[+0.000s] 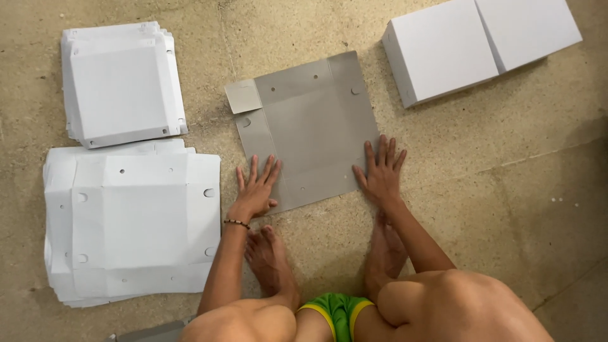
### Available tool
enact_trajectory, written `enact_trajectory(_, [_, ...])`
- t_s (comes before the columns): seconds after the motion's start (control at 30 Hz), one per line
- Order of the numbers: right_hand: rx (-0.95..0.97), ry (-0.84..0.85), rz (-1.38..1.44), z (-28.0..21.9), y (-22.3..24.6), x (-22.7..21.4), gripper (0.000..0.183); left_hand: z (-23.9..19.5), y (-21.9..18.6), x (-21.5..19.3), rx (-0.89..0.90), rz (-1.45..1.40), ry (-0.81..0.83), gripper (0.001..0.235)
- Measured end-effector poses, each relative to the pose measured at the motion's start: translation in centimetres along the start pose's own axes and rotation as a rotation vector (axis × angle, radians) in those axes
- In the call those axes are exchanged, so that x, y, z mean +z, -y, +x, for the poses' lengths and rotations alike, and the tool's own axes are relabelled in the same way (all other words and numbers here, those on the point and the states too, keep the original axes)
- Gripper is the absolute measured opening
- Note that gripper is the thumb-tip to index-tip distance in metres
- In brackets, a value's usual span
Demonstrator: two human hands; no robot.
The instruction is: The person assembles a small cardboard box by folding the flaps of a flat sheet and tucking tabs into slots. They then place a white lid on the assembled box and set it aside. The person repeats the process with another flat sheet, folding and tucking the flaps to form another box.
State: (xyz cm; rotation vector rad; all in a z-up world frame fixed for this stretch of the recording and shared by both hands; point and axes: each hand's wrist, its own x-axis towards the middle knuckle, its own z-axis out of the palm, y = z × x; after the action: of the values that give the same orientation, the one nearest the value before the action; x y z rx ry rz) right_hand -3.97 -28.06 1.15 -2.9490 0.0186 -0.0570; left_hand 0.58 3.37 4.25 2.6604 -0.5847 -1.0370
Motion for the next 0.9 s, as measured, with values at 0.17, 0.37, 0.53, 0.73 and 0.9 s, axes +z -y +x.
enact_trajectory(0.17, [-0.016, 0.186, 0.011, -1.2, -1.0, 0.2, 0.070, 0.2, 1.3, 1.1, 0.056, 0.037, 0.006, 0.088])
enact_trajectory(0.37, [-0.025, 0.366, -0.031, -1.1, -2.0, -1.0, 0.073, -0.2, 1.3, 1.7, 0.066, 0.135, -0.026, 0.066])
enact_trajectory(0.53, [-0.065, 0.431, -0.197, -3.9, -1.7, -1.5, 0.072, -3.0, -0.1, 0.5, 0.023, 0.258, 0.084, 0.066])
enact_trajectory(0.73, [0.009, 0.591, -0.217, -6.1, -1.9, -1.5, 0.073, -4.2, -0.6, 0.8, 0.034, 0.289, 0.138, 0.068])
enact_trajectory(0.9, [-0.084, 0.563, -0.388, -4.5, -0.9, -3.6, 0.067, -3.6, -0.4, -0.5, 0.024, 0.079, -0.003, 0.045])
